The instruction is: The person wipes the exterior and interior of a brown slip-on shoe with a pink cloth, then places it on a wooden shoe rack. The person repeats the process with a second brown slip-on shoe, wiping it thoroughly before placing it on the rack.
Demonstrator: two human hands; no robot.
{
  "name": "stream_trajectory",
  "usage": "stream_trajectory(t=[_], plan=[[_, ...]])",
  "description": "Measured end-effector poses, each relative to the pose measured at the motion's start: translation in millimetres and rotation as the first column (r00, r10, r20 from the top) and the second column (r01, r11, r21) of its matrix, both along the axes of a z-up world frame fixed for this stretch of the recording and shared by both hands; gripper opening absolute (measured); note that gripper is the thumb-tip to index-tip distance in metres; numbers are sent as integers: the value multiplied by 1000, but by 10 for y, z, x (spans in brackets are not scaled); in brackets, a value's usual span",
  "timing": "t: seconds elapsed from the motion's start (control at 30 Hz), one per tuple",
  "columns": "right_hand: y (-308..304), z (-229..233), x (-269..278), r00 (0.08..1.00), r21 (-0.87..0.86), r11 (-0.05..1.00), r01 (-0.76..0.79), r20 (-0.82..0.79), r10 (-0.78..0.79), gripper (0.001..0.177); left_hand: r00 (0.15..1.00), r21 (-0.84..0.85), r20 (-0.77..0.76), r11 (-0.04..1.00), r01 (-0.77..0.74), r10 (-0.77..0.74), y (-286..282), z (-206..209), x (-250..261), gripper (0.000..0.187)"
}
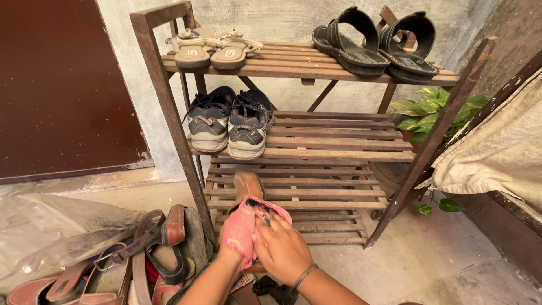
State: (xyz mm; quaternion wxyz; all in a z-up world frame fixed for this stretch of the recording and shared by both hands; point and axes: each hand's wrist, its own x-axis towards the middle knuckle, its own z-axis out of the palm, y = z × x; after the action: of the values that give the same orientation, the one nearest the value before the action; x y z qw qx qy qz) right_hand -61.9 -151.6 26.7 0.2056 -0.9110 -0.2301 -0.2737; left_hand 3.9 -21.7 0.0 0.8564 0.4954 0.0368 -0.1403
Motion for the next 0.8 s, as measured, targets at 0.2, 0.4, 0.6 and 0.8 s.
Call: stream_trajectory(t=[0.2,0.4,0.6,0.8], plan=[[-61,-142,-342,993,-153,988,-35,-114,18,43,963,253,236,948,-193,133,123,-443,625,55],[-34,-221,-351,978,-195,979,52,208,-10,47,970,-4,199,990,-139,137,5,-360,527,48],[-42,40,38,943,1,989,145,-304,-138,55,978,90,205,995,-44,24,-137,-355,325,50],[21,103,49,997,39,996,79,-13,-79,63,993,70,67,993,-97,93,-50,-116,210,42]])
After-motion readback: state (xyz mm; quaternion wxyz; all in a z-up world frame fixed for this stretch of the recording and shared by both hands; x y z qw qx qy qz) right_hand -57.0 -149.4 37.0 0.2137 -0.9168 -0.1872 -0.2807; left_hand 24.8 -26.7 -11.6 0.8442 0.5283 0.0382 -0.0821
